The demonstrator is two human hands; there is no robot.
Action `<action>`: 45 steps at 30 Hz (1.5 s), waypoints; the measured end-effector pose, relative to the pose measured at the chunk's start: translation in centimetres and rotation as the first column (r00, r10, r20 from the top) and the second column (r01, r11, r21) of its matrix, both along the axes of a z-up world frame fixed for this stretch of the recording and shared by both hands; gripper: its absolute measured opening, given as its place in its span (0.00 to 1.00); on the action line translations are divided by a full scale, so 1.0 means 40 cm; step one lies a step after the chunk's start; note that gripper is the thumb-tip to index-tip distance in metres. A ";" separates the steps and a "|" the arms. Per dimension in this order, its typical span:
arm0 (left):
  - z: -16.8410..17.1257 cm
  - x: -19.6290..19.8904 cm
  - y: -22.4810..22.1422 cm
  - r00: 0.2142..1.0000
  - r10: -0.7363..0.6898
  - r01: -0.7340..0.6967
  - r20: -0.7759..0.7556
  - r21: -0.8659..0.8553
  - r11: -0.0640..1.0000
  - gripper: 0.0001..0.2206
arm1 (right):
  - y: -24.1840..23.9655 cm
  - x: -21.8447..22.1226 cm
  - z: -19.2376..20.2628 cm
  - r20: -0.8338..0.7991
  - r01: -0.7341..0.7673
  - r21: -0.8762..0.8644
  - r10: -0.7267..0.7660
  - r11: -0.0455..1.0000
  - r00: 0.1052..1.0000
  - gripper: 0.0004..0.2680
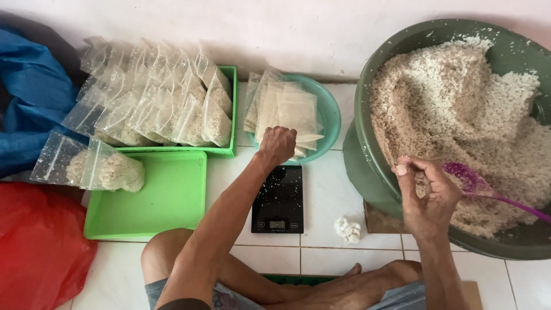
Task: Manual bagging and weighing of grains from a large container into individual plastic portions.
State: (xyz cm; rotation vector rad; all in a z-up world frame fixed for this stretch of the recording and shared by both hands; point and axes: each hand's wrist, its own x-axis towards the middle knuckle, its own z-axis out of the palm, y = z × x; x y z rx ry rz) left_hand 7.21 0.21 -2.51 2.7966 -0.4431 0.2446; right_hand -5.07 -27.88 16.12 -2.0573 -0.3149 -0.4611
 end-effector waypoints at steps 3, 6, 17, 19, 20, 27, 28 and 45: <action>-0.026 0.018 0.005 0.997 0.025 -0.026 0.073 0.015 1.000 0.08 | -0.001 0.001 0.002 -0.015 0.005 -0.005 -0.005 1.000 1.000 0.07; -0.047 0.025 0.019 0.976 0.047 -0.023 0.213 -0.113 0.993 0.10 | -0.012 0.008 -0.011 0.041 -0.018 -0.033 0.019 0.999 0.999 0.08; 0.210 -0.192 0.074 0.865 0.357 -0.076 0.352 -0.611 0.788 0.05 | 0.026 -0.023 -0.065 0.288 0.014 -0.059 0.004 0.998 0.958 0.05; 0.221 -0.220 0.075 0.856 0.404 -0.116 0.323 -0.642 0.758 0.07 | 0.080 -0.041 -0.109 0.418 0.000 -0.026 0.011 1.000 0.908 0.04; 0.222 -0.235 0.075 0.840 0.435 -0.111 0.325 -0.682 0.723 0.08 | 0.122 -0.062 -0.127 0.265 -0.081 0.140 0.042 0.987 0.963 0.06; 0.327 -0.400 0.048 0.759 0.467 0.045 0.454 -0.751 0.658 0.10 | 0.377 -0.019 -0.046 -0.556 0.226 0.783 0.488 0.580 0.673 0.27; 0.342 -0.424 0.042 0.758 0.469 0.044 0.453 -0.753 0.657 0.10 | 0.386 -0.007 -0.037 -0.557 0.226 0.781 0.488 0.582 0.672 0.27; 0.351 -0.603 0.003 0.988 -0.004 0.134 0.151 -0.864 0.485 0.20 | 0.247 -0.041 0.001 -0.068 -0.244 0.915 0.720 0.321 0.691 0.35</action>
